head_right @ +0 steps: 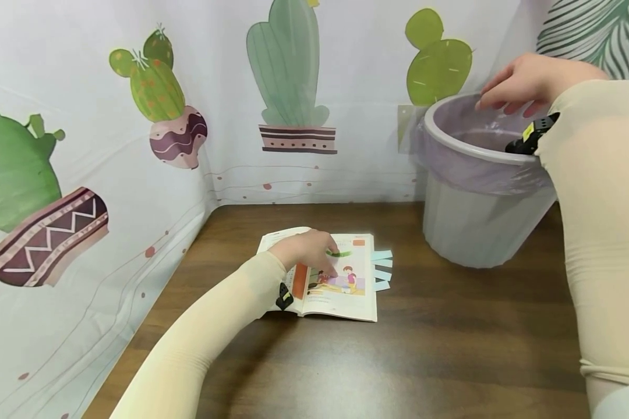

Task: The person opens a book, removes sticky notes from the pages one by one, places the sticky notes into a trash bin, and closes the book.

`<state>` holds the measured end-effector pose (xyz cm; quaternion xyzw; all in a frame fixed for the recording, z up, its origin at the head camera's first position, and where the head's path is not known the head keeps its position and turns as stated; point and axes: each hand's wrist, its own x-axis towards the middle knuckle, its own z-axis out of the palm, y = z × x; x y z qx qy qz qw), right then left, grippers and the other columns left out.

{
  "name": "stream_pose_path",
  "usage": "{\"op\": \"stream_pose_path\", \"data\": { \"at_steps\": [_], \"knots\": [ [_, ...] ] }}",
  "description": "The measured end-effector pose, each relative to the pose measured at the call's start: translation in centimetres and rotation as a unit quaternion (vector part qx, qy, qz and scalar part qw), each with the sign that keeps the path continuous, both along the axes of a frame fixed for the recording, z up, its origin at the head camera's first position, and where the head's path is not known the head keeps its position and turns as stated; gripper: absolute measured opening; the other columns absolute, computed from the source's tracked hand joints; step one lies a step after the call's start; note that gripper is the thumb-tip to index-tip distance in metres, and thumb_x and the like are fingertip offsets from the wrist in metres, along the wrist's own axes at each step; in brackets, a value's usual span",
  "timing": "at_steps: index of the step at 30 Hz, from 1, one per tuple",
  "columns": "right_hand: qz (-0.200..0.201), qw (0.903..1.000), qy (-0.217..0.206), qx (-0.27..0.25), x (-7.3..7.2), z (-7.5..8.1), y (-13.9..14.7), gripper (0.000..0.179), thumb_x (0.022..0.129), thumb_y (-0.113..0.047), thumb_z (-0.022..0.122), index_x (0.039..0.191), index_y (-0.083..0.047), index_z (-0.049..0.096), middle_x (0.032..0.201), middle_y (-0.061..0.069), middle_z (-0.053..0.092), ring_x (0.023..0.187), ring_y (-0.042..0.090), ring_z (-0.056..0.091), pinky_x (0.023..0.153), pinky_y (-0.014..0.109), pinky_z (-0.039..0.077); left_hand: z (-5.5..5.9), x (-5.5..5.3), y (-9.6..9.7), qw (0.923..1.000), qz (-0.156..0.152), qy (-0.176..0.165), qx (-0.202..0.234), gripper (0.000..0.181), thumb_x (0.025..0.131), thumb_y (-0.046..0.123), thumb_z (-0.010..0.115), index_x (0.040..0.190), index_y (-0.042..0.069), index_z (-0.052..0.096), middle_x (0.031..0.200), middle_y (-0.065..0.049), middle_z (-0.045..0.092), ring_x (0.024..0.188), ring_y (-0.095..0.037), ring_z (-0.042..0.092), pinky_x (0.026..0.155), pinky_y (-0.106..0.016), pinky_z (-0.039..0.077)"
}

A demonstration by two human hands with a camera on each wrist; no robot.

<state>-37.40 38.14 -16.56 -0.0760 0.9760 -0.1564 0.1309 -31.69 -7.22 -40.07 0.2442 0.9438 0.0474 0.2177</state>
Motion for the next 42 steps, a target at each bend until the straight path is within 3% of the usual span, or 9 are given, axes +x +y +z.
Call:
{"op": "stream_pose_path", "data": {
  "at_steps": [4,10,13,16,19,25,31,38,42],
  "knots": [
    [-0.012,0.9998,0.004,-0.016,0.0,0.4,0.8,0.07,0.099,-0.053,0.063,0.149,-0.007,0.051,0.108,-0.019,0.074,0.087,-0.008,0.066,0.075,0.028,0.06,-0.1,0.0,0.5,1.0,-0.006,0.001,0.0,0.061,0.083,0.045,0.084,0.137,0.02,0.067,0.144,0.001,0.062,0.13,-0.021,0.054,0.113,-0.045,0.046],
    [-0.017,0.9991,0.025,-0.031,0.7,1.9,1.2,0.036,0.101,-0.045,0.062,0.134,-0.03,0.064,0.099,-0.017,0.076,0.082,-0.006,0.069,0.071,0.027,0.061,-0.1,0.1,1.0,0.9999,-0.013,-0.003,0.002,0.062,0.083,0.044,0.084,0.137,0.019,0.066,0.145,0.001,0.062,0.131,-0.022,0.054,0.113,-0.045,0.046],
    [-0.02,0.9983,0.043,-0.033,1.2,3.0,0.7,0.036,0.102,-0.043,0.06,0.137,-0.032,0.062,0.09,-0.028,0.072,0.079,-0.01,0.067,0.069,0.024,0.06,0.0,0.1,1.1,0.9999,-0.01,-0.003,0.002,0.062,0.083,0.045,0.084,0.137,0.019,0.067,0.145,0.0,0.062,0.13,-0.022,0.054,0.113,-0.046,0.045],
    [-0.017,0.9981,0.049,-0.033,1.9,4.0,-0.6,0.061,0.103,-0.044,0.059,0.154,-0.013,0.047,0.088,-0.036,0.065,0.079,-0.014,0.064,0.068,0.022,0.059,0.1,0.1,1.2,1.0,-0.009,0.003,-0.002,0.062,0.083,0.046,0.084,0.136,0.02,0.067,0.145,0.001,0.062,0.131,-0.022,0.053,0.114,-0.047,0.045],
    [-0.004,0.9973,0.069,-0.025,2.8,4.9,-2.3,0.068,0.102,-0.044,0.059,0.155,-0.005,0.041,0.094,-0.029,0.069,0.078,-0.014,0.062,0.066,0.02,0.057,0.2,0.1,1.2,1.0,-0.007,0.002,-0.004,0.061,0.083,0.046,0.084,0.136,0.021,0.067,0.144,0.001,0.062,0.132,-0.022,0.053,0.114,-0.047,0.044],
    [0.035,0.9856,0.155,0.058,4.9,5.4,-7.5,0.058,0.1,-0.05,0.061,0.148,-0.017,0.055,0.117,0.007,0.077,0.077,-0.012,0.057,0.067,0.022,0.047,0.2,0.2,1.1,1.0,0.001,-0.005,0.001,0.06,0.083,0.044,0.084,0.136,0.021,0.068,0.144,0.001,0.061,0.134,-0.024,0.049,0.114,-0.048,0.043],
    [0.099,0.9691,0.223,0.034,7.6,3.7,-12.8,0.049,0.099,-0.048,0.065,0.14,-0.021,0.062,0.123,0.005,0.076,0.086,-0.023,0.051,0.078,0.015,0.043,-0.1,0.0,0.8,1.0,-0.004,0.001,0.004,0.059,0.083,0.045,0.084,0.135,0.022,0.068,0.145,0.002,0.061,0.136,-0.024,0.048,0.113,-0.046,0.044],
    [0.174,0.9552,0.227,-0.075,11.2,-1.0,-17.9,0.039,0.099,-0.039,0.068,0.133,-0.022,0.067,0.12,0.003,0.077,0.106,0.018,0.073,0.095,0.041,0.057,-0.2,-0.2,0.6,0.9999,-0.005,-0.005,0.013,0.061,0.083,0.045,0.084,0.136,0.021,0.067,0.145,0.002,0.061,0.135,-0.025,0.05,0.113,-0.047,0.045],
    [0.204,0.9505,0.207,-0.11,11.1,-4.7,-19.3,0.033,0.098,-0.032,0.071,0.126,-0.016,0.071,0.116,0.003,0.077,0.105,0.019,0.074,0.094,0.044,0.06,-0.3,-0.3,0.5,0.9999,-0.001,-0.007,0.013,0.062,0.083,0.046,0.084,0.137,0.021,0.067,0.146,0.001,0.06,0.134,-0.024,0.049,0.113,-0.049,0.044]
  ]
}}
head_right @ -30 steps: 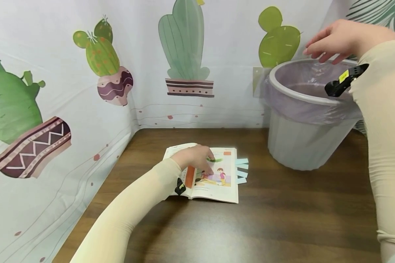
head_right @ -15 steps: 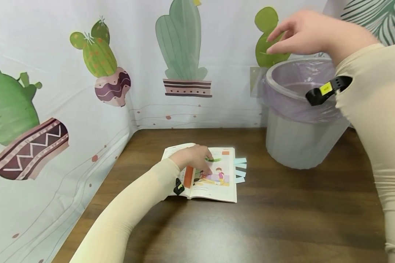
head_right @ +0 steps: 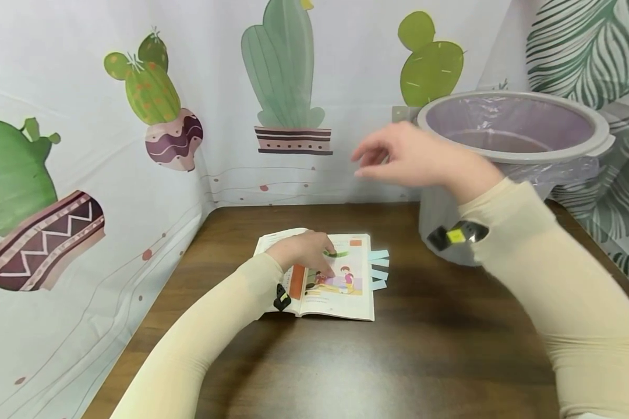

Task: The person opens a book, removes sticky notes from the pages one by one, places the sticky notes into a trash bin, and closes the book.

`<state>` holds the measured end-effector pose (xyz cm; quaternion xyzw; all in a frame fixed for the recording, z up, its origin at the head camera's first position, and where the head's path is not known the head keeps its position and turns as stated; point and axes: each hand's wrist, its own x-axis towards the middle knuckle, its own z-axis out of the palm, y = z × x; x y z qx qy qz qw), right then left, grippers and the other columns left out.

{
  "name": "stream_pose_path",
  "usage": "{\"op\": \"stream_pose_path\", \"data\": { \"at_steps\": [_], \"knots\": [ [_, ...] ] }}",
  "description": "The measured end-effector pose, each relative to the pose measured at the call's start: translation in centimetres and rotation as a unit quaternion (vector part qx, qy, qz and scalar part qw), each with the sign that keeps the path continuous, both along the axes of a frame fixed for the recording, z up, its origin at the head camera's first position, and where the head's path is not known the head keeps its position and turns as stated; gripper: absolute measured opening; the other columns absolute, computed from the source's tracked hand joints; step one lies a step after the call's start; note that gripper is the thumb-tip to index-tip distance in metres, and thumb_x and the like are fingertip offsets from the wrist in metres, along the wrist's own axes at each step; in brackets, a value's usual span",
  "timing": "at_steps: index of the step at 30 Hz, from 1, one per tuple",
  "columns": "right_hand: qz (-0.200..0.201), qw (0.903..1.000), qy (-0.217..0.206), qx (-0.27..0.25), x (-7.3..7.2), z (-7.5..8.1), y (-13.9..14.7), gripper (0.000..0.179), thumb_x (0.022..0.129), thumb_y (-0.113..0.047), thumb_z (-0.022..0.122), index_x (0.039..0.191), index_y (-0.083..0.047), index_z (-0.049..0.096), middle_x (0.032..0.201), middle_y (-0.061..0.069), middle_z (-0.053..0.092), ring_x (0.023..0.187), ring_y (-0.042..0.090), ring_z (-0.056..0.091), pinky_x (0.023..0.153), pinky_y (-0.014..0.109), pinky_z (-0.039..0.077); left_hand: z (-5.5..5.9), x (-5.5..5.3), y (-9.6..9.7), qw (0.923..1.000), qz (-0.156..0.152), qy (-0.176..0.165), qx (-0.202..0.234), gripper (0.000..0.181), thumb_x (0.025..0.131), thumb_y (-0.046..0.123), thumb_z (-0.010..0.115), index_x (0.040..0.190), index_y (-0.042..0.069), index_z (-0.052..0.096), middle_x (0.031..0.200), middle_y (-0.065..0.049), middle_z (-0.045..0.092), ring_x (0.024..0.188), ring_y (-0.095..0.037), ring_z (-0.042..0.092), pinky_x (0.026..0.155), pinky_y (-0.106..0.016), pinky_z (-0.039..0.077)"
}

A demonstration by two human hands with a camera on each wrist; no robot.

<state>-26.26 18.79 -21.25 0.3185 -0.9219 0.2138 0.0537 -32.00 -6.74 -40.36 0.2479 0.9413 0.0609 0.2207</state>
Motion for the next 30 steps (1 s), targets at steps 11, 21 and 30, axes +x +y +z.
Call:
{"op": "stream_pose_path", "data": {
  "at_steps": [11,21,30],
  "knots": [
    [0.017,0.994,-0.104,-0.028,-3.0,-13.0,-0.7,0.015,0.095,-0.025,0.072,0.105,-0.015,0.076,0.096,-0.002,0.077,0.09,0.011,0.07,0.085,0.037,0.058,0.2,-0.1,0.1,1.0,0.002,-0.003,-0.005,0.064,0.083,0.046,0.085,0.138,0.02,0.066,0.145,0.001,0.061,0.131,-0.022,0.053,0.113,-0.046,0.045],
    [-0.066,0.9804,-0.185,-0.014,-4.8,-22.5,0.0,0.005,0.092,-0.016,0.072,0.088,-0.013,0.074,0.082,0.0,0.071,0.073,0.016,0.059,0.066,0.03,0.05,0.1,0.0,0.3,0.9995,-0.011,0.019,-0.024,0.064,0.084,0.047,0.082,0.139,0.021,0.066,0.148,0.003,0.06,0.143,-0.027,0.044,0.119,-0.046,0.039],
    [-0.122,0.9731,-0.194,-0.027,-5.7,-24.4,-0.2,0.008,0.089,-0.015,0.073,0.082,-0.011,0.071,0.08,0.003,0.067,0.076,0.019,0.057,0.067,0.03,0.047,-0.1,-0.2,0.4,0.9991,-0.01,0.024,-0.032,0.064,0.084,0.049,0.082,0.139,0.023,0.066,0.149,0.004,0.059,0.143,-0.026,0.044,0.119,-0.048,0.04]
  ]
}}
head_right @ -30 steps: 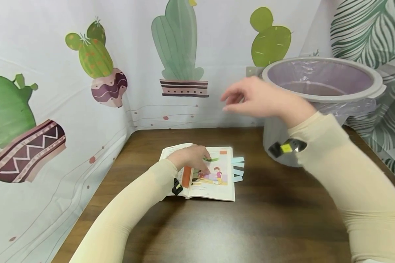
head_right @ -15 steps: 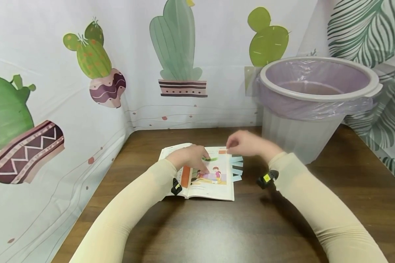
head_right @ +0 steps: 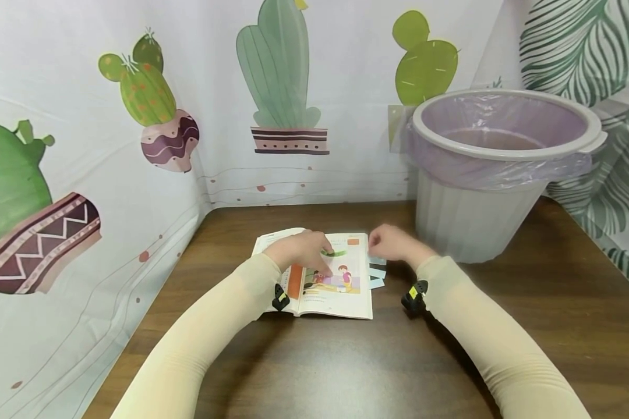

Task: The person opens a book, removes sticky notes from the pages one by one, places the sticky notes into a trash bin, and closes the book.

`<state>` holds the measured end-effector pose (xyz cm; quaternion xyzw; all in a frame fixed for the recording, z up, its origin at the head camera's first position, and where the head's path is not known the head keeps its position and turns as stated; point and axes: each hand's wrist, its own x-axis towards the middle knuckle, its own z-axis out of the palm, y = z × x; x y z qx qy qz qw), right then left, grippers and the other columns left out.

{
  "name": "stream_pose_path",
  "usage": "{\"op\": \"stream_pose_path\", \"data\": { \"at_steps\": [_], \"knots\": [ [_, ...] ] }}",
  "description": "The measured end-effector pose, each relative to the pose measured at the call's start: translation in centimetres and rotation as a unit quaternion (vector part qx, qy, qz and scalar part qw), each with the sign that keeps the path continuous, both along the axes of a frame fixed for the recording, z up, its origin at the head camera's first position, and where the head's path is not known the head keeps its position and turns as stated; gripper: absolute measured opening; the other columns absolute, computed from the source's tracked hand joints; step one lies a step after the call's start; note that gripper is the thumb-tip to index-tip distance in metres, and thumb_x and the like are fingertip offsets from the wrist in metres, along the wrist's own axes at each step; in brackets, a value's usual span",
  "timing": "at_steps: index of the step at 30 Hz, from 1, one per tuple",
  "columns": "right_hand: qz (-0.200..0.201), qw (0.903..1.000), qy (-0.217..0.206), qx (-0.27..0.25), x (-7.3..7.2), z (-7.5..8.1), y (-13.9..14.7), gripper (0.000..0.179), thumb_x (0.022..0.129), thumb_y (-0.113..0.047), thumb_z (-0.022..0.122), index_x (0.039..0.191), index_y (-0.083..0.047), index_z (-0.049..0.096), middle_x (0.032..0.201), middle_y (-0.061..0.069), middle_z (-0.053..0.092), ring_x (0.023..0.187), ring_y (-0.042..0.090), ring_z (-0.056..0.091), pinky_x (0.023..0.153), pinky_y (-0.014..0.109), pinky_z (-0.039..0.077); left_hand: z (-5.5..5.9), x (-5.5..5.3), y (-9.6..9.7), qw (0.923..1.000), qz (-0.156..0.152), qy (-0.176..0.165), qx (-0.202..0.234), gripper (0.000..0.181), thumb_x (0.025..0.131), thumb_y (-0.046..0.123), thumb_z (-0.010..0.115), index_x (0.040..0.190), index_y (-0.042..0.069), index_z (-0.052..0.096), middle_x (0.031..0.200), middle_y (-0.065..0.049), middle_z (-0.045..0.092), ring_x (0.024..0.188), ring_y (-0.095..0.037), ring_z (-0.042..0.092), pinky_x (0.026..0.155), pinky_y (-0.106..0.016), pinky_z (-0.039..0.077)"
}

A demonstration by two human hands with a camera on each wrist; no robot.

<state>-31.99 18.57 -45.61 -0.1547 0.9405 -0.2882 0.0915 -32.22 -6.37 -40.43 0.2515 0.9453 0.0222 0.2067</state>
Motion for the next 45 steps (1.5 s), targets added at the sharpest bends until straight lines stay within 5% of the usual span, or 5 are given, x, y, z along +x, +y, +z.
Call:
{"op": "stream_pose_path", "data": {
  "at_steps": [23,37,45],
  "knots": [
    [-0.017,0.9983,-0.055,-0.01,-0.6,-0.5,0.1,0.015,0.093,-0.024,0.072,0.085,-0.011,0.068,0.086,0.003,0.065,0.083,0.02,0.056,0.07,0.03,0.045,-0.2,0.0,0.0,0.9999,-0.004,0.001,0.011,0.062,0.083,0.049,0.083,0.137,0.023,0.068,0.149,0.002,0.06,0.143,-0.029,0.046,0.117,-0.052,0.042],
    [-0.031,0.9986,-0.042,-0.008,-0.4,-0.6,-0.4,0.022,0.089,-0.027,0.076,0.078,-0.012,0.064,0.08,0.002,0.062,0.076,0.019,0.054,0.065,0.029,0.042,-0.1,-0.1,-0.3,0.9998,-0.007,-0.014,0.015,0.062,0.085,0.048,0.082,0.14,0.024,0.066,0.152,0.005,0.057,0.14,-0.021,0.05,0.114,-0.045,0.045],
    [-0.053,0.9979,-0.036,0.008,-0.4,-0.9,-0.7,0.024,0.088,-0.03,0.076,0.077,-0.013,0.063,0.075,0.002,0.058,0.073,0.02,0.054,0.062,0.03,0.041,-1.1,-0.7,-1.0,0.9987,-0.034,-0.011,0.035,0.062,0.088,0.047,0.079,0.142,0.021,0.063,0.153,0.002,0.056,0.15,-0.029,0.039,0.122,-0.046,0.038]
  ]
}}
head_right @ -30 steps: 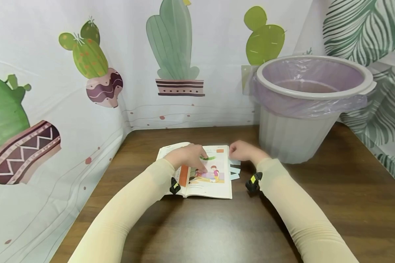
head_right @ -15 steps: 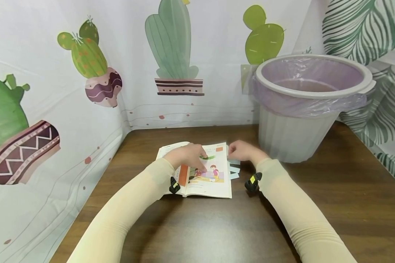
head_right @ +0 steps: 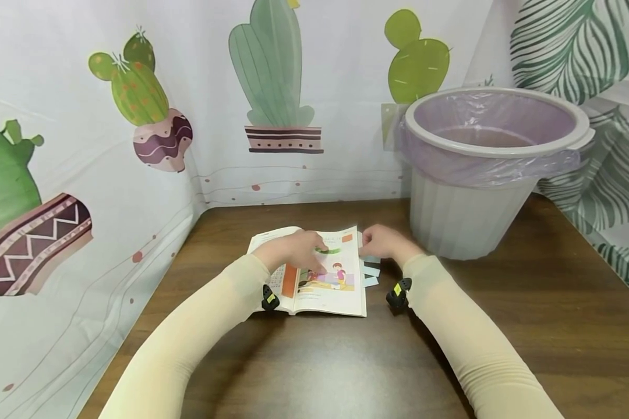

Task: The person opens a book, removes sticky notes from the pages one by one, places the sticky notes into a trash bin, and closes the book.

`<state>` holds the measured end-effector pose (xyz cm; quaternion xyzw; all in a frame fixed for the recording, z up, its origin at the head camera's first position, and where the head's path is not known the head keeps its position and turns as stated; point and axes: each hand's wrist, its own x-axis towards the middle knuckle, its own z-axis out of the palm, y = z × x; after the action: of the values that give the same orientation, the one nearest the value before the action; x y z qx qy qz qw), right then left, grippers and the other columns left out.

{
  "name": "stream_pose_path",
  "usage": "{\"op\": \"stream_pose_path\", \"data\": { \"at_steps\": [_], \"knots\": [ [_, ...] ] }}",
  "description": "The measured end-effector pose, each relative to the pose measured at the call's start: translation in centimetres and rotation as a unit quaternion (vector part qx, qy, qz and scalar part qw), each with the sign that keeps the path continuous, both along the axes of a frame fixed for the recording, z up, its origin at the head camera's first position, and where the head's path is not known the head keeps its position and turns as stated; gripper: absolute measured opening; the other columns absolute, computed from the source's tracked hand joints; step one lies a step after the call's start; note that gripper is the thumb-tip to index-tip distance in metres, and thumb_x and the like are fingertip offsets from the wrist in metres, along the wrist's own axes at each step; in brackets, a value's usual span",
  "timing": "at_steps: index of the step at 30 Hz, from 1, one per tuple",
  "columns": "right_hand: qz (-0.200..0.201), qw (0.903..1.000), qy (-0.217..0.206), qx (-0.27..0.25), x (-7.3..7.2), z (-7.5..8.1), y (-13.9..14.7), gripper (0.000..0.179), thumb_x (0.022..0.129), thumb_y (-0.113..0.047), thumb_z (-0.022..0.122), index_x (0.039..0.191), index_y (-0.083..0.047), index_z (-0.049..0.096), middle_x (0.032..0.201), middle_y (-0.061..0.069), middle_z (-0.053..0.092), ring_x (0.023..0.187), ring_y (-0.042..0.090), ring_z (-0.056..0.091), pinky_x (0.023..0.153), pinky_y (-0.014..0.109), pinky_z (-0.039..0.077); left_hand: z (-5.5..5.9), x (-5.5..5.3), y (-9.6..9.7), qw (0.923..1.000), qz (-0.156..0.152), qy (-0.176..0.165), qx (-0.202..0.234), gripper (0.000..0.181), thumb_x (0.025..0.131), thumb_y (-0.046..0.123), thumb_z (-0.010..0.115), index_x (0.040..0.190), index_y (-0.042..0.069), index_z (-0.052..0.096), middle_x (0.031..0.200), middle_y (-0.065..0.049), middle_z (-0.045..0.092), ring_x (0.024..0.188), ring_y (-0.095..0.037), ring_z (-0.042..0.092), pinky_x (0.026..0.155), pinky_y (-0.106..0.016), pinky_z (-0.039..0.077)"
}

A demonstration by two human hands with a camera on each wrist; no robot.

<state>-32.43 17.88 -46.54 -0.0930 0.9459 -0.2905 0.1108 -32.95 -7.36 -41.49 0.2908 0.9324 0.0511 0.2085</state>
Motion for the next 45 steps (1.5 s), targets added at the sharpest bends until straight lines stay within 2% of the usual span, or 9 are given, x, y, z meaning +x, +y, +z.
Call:
{"op": "stream_pose_path", "data": {
  "at_steps": [4,8,13,19,24,28,34,37,45],
  "knots": [
    [-0.005,0.9999,0.005,0.008,0.1,0.0,-0.1,0.025,0.088,-0.031,0.076,0.077,-0.013,0.063,0.075,0.002,0.058,0.073,0.02,0.054,0.062,0.029,0.041,-0.3,0.1,-0.5,0.9999,-0.005,0.002,0.016,0.064,0.089,0.048,0.078,0.145,0.021,0.061,0.156,-0.001,0.052,0.15,-0.029,0.04,0.123,-0.047,0.036],
    [-0.006,0.9999,0.011,0.01,0.2,0.0,-0.1,0.027,0.088,-0.033,0.076,0.076,-0.013,0.061,0.074,0.001,0.057,0.072,0.019,0.054,0.061,0.029,0.04,-0.3,0.7,-1.4,0.9992,-0.023,0.021,0.025,0.066,0.089,0.05,0.077,0.147,0.024,0.059,0.161,-0.005,0.046,0.151,-0.031,0.039,0.125,-0.048,0.032],
    [-0.012,0.9998,0.014,0.011,0.2,-0.2,-0.2,0.028,0.088,-0.034,0.076,0.077,-0.013,0.06,0.073,0.001,0.056,0.071,0.019,0.053,0.06,0.029,0.04,-0.5,1.5,-3.4,0.997,-0.052,0.043,0.039,0.063,0.09,0.052,0.075,0.146,0.026,0.059,0.164,-0.011,0.042,0.153,-0.033,0.036,0.126,-0.049,0.029],
    [-0.01,0.9996,0.013,0.022,0.6,-0.2,-0.4,0.029,0.089,-0.038,0.074,0.081,-0.013,0.062,0.077,0.002,0.059,0.071,0.02,0.055,0.061,0.03,0.041,-0.8,2.9,-6.3,0.9961,-0.051,0.047,0.055,0.065,0.092,0.052,0.072,0.148,0.022,0.058,0.165,-0.011,0.038,0.158,-0.035,0.026,0.129,-0.048,0.024],
    [-0.001,0.9994,0.016,0.029,1.1,0.1,-0.4,0.029,0.091,-0.038,0.072,0.083,-0.012,0.062,0.08,0.003,0.06,0.071,0.019,0.054,0.06,0.029,0.042,-1.7,4.1,-8.8,0.9945,-0.041,0.057,0.078,0.068,0.094,0.055,0.068,0.152,0.022,0.053,0.17,-0.01,0.028,0.159,-0.039,0.02,0.13,-0.049,0.021],
    [-0.004,0.9993,0.026,0.026,1.4,0.2,-0.5,0.027,0.092,-0.036,0.072,0.086,-0.011,0.063,0.083,0.004,0.062,0.072,0.02,0.055,0.061,0.029,0.043,-2.2,5.0,-11.1,0.9923,-0.027,0.056,0.107,0.071,0.095,0.058,0.064,0.156,0.024,0.047,0.172,-0.009,0.023,0.16,-0.037,0.018,0.129,-0.051,0.022],
    [-0.009,0.9987,0.041,0.028,1.7,0.1,-0.9,0.028,0.092,-0.038,0.073,0.093,-0.011,0.063,0.088,0.006,0.064,0.074,0.02,0.056,0.062,0.029,0.044,-2.8,6.0,-14.7,0.9906,-0.005,0.046,0.129,0.078,0.093,0.06,0.067,0.159,0.027,0.042,0.171,-0.012,0.025,0.159,-0.031,0.024,0.127,-0.051,0.028],
    [-0.004,0.9986,0.042,0.031,1.9,0.3,-0.9,0.03,0.092,-0.039,0.072,0.097,-0.01,0.063,0.09,0.006,0.065,0.073,0.02,0.056,0.061,0.03,0.045,-3.1,6.5,-16.2,0.9902,0.007,0.041,0.133,0.081,0.091,0.059,0.07,0.159,0.024,0.042,0.169,-0.016,0.029,0.157,-0.035,0.03,0.125,-0.053,0.031],
    [0.014,0.998,0.046,0.042,2.5,0.9,-0.9,0.038,0.089,-0.042,0.075,0.105,-0.01,0.062,0.089,0.005,0.065,0.07,0.018,0.055,0.06,0.029,0.044,-3.6,7.2,-17.7,0.9875,0.031,0.023,0.153,0.092,0.083,0.065,0.076,0.158,0.022,0.044,0.169,-0.018,0.028,0.155,-0.037,0.032,0.124,-0.055,0.031]
  ]
}}
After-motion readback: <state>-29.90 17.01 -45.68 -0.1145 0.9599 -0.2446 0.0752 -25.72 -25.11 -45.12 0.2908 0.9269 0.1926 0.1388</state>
